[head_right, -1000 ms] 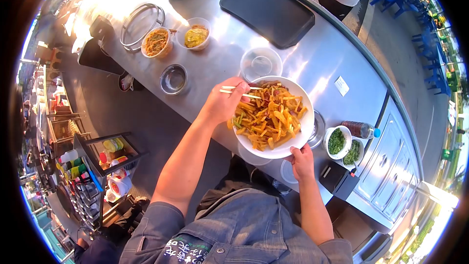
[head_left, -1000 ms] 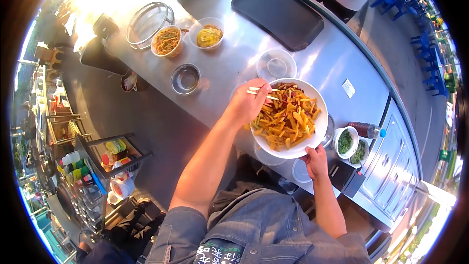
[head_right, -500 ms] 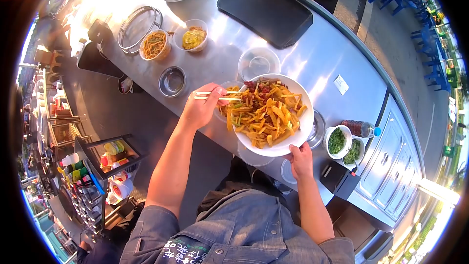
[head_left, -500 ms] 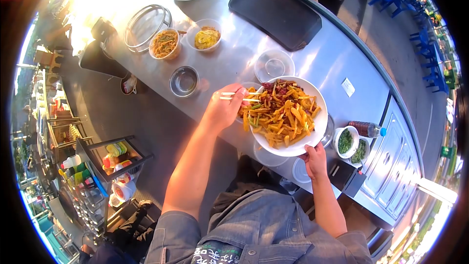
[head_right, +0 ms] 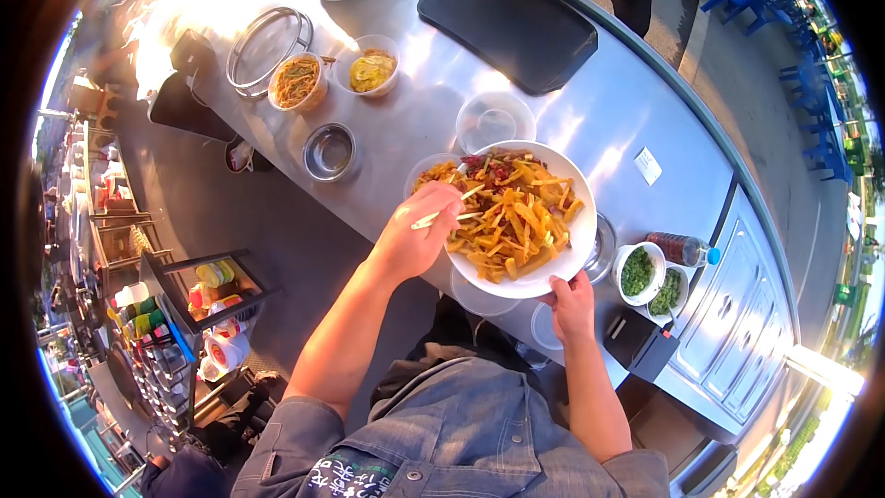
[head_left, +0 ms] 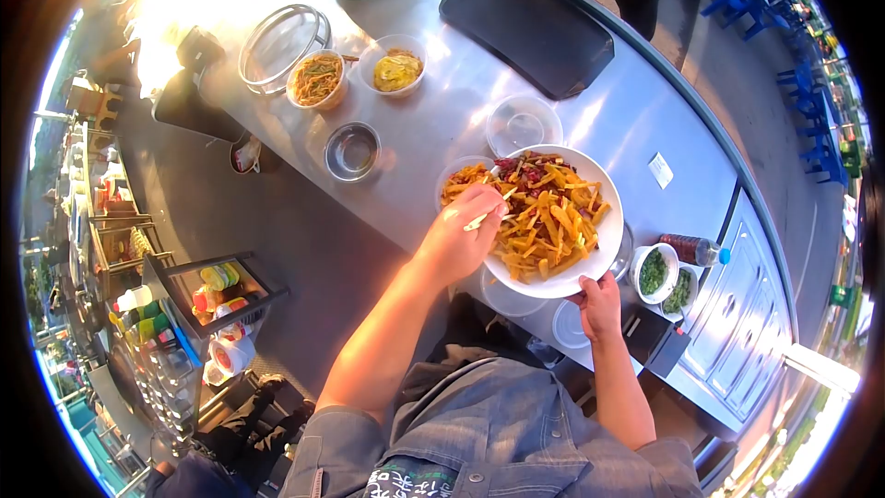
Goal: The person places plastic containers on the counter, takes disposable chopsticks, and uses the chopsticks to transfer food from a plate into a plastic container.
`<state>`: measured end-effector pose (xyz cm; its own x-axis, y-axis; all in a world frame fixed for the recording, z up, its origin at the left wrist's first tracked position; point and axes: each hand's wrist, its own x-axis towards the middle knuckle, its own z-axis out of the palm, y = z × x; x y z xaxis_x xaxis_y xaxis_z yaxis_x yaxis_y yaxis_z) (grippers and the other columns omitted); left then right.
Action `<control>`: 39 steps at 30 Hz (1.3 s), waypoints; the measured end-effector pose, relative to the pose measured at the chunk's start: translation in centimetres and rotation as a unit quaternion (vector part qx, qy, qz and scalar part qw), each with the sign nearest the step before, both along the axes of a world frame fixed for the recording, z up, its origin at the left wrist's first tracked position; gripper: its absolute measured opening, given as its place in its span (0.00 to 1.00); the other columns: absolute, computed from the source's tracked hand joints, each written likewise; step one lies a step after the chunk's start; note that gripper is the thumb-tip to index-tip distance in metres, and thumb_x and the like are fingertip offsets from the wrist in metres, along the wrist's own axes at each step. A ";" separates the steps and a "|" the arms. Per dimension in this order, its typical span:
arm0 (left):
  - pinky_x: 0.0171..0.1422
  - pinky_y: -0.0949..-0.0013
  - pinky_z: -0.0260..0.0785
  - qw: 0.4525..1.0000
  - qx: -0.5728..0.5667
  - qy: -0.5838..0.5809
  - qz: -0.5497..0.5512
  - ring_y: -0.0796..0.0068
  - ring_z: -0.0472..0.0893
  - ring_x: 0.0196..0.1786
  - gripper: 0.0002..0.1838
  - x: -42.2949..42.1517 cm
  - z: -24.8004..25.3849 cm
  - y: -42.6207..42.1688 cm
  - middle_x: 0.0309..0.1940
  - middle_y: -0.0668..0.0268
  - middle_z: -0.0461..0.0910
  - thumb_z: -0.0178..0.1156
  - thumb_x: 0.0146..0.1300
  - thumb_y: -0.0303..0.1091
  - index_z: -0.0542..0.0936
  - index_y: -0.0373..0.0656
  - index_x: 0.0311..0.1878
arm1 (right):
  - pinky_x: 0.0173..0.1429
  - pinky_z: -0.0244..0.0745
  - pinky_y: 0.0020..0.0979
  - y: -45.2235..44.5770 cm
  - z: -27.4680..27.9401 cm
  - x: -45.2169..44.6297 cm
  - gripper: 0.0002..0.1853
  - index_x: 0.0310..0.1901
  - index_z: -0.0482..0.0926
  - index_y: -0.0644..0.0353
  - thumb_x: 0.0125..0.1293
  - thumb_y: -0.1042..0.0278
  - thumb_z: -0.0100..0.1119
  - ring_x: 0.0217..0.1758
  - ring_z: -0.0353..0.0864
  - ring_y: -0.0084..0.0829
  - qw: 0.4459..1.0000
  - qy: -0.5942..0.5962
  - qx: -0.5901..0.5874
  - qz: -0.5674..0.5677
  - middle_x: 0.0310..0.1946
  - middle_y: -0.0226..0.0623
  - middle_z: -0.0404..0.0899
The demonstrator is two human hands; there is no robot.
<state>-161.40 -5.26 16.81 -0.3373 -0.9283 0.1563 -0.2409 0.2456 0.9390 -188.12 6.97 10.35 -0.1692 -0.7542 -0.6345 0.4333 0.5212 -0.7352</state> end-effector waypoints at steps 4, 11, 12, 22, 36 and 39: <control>0.41 0.71 0.74 0.996 0.078 0.025 0.025 0.71 0.80 0.35 0.08 1.3 -0.7 -0.5 0.41 0.59 0.78 0.50 0.72 0.25 0.77 0.31 0.41 | 0.48 0.85 0.38 0.2 0.5 -0.1 0.20 0.59 0.67 0.67 0.65 0.79 0.48 0.48 0.84 0.36 1.000 -0.001 -0.005 -0.004 0.51 0.43 0.78; 0.43 0.73 0.74 0.991 0.121 0.020 0.046 0.75 0.81 0.36 0.10 3.8 -0.7 -0.5 0.38 0.64 0.80 0.50 0.74 0.31 0.78 0.33 0.44 | 0.47 0.85 0.38 0.3 0.3 -0.3 0.19 0.59 0.67 0.68 0.66 0.79 0.48 0.47 0.84 0.36 1.000 0.000 -0.003 -0.005 0.51 0.43 0.78; 0.43 0.73 0.74 0.989 0.138 0.025 0.052 0.76 0.81 0.36 0.11 4.1 -0.6 -0.5 0.38 0.64 0.80 0.50 0.74 0.31 0.78 0.33 0.44 | 0.47 0.85 0.38 0.3 0.2 -0.4 0.19 0.59 0.67 0.68 0.66 0.79 0.48 0.47 0.84 0.36 1.000 0.000 -0.005 -0.005 0.51 0.44 0.78; 0.44 0.73 0.74 0.972 0.202 0.042 0.111 0.76 0.81 0.36 0.14 6.5 1.7 -0.2 0.38 0.63 0.80 0.49 0.75 0.34 0.79 0.32 0.45 | 0.48 0.86 0.39 0.1 0.7 -0.7 0.19 0.59 0.66 0.68 0.66 0.80 0.47 0.47 0.84 0.37 1.000 0.009 0.001 -0.004 0.51 0.44 0.78; 0.39 0.73 0.74 0.985 0.065 -0.062 0.149 0.74 0.82 0.33 0.11 5.3 -2.1 1.9 0.33 0.62 0.77 0.47 0.74 0.28 0.76 0.31 0.39 | 0.43 0.87 0.35 1.1 0.3 -1.7 0.22 0.61 0.65 0.64 0.64 0.77 0.48 0.44 0.86 0.36 1.000 -0.003 0.012 -0.018 0.50 0.42 0.79; 0.39 0.72 0.74 0.977 0.100 -0.010 0.186 0.73 0.82 0.33 0.11 5.4 -0.7 2.3 0.33 0.62 0.77 0.48 0.74 0.28 0.77 0.31 0.39 | 0.42 0.87 0.33 1.2 0.5 -1.7 0.22 0.61 0.65 0.64 0.64 0.77 0.48 0.43 0.86 0.35 0.999 -0.005 0.014 -0.028 0.50 0.42 0.79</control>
<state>-156.04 -3.00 16.12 0.0277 -0.9986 -0.0442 -0.2980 -0.0504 0.9532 -189.85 8.13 10.87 -0.2037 -0.7257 -0.6572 0.4700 0.5164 -0.7158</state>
